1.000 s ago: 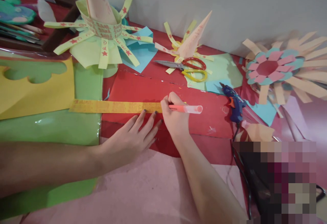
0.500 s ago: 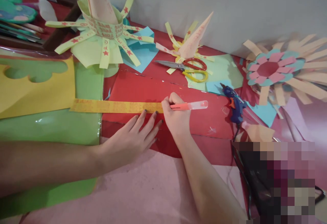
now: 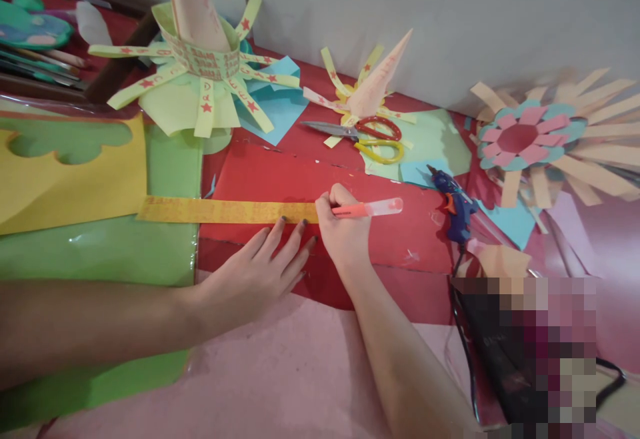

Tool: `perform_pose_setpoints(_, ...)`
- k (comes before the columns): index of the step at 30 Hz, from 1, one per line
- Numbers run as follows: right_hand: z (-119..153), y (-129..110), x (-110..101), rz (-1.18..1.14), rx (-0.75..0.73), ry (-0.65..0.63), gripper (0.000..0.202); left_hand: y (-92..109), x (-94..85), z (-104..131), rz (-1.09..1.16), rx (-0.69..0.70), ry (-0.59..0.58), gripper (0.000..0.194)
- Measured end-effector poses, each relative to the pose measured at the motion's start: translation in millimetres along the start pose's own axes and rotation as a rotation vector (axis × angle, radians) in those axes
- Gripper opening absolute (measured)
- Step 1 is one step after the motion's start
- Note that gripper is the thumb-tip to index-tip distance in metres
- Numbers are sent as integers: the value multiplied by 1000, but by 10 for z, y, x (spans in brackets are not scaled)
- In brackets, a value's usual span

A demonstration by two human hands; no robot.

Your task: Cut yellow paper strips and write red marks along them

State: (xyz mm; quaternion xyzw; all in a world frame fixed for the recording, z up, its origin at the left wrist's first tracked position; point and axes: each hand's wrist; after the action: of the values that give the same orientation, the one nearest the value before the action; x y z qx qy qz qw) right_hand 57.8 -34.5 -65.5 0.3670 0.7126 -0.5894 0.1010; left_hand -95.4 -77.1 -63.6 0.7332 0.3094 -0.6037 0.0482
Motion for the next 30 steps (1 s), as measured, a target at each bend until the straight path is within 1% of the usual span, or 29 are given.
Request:
perform_pose_setpoints(3,-11,0,-8,13,-22,15,33,4,5,0,5,-3,3,44)
perform_pose_setpoints(7,-50,27,-49,-29,87,90,34,-9,-4,3,-14,8,-4,46)
perform_pose_setpoints(9,-61,44,-65,-51,122,98,35,-11,-10,4,-22,11,-14,46)
perform_pose_setpoints(14,-53,49,-49,-17,81,13,36,7,-12,1,-16,8,-13,46)
perform_pose_setpoints(18,-49,34,-32,66,32,44,35,1,-10,-6,-8,1,-11,46)
perform_pose_setpoints(21,-56,35,-40,39,39,63,35,-10,-14,-6,-10,4,-16,46)
perform_pose_setpoints(27,-58,25,-43,21,53,14,35,-9,-21,5,-13,15,-21,45)
perform_pose_setpoints(30,-50,20,-36,20,47,28,35,-11,-21,2,-5,18,-28,46)
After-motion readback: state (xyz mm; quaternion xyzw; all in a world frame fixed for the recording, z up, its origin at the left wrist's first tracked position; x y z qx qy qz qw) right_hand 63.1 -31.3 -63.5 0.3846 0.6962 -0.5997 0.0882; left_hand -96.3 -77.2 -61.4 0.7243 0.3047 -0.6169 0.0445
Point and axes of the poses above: each hand's wrist, its own z-axis away from the middle knuckle, its own x-axis out of the palm, y = z × x, and after that the axes turned 3 degrees about y, right-handed
